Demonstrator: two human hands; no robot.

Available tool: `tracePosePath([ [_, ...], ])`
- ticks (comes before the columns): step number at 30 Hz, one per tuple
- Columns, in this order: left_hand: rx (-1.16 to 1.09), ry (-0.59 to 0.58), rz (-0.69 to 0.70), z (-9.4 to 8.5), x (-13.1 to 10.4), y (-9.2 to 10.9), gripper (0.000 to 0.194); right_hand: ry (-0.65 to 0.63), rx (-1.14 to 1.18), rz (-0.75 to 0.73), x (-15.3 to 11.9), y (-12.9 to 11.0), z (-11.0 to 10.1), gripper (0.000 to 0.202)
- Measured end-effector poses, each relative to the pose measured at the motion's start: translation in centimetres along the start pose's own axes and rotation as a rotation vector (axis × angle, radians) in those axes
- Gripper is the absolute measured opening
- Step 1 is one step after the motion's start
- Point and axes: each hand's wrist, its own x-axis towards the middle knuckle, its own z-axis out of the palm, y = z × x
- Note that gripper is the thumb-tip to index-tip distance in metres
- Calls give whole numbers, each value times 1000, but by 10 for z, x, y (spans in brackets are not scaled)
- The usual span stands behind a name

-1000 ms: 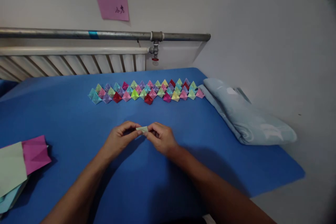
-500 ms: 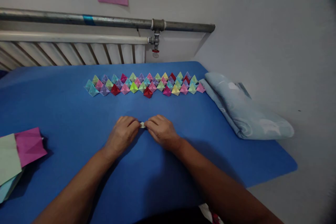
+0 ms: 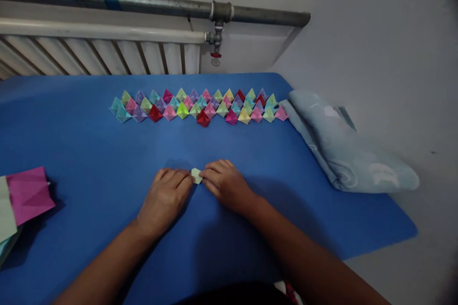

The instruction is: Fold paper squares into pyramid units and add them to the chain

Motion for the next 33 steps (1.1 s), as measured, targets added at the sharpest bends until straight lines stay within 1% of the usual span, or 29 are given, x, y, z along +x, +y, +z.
tracePosePath([
  [4, -31, 1, -47, 0, 1, 2, 18, -22, 77, 34, 3, 1, -2, 14],
  [9, -54, -26, -132, 0, 5, 5, 16, -12, 137, 79, 6, 3, -2, 15],
  [13, -93, -45, -212, 1, 7, 5, 22, -22, 177, 98, 10, 4, -2, 13],
  [16, -153, -58, -272, 1, 7, 4, 24, -27, 212, 117, 12, 4, -3, 12],
  [19, -231, -101, -346, 1, 9, 3, 24, -29, 239, 145, 15, 2, -6, 10],
  [24, -392, -114, -488, 1, 12, 1, 19, -51, 268, 183, 18, 0, -8, 9],
  [28, -421, -134, -504, 1, 12, -1, 22, -47, 281, 188, 19, 0, -8, 9],
  [33, -322, -171, -476, 1, 14, -1, 22, -13, 277, 230, 19, 0, -6, 7],
])
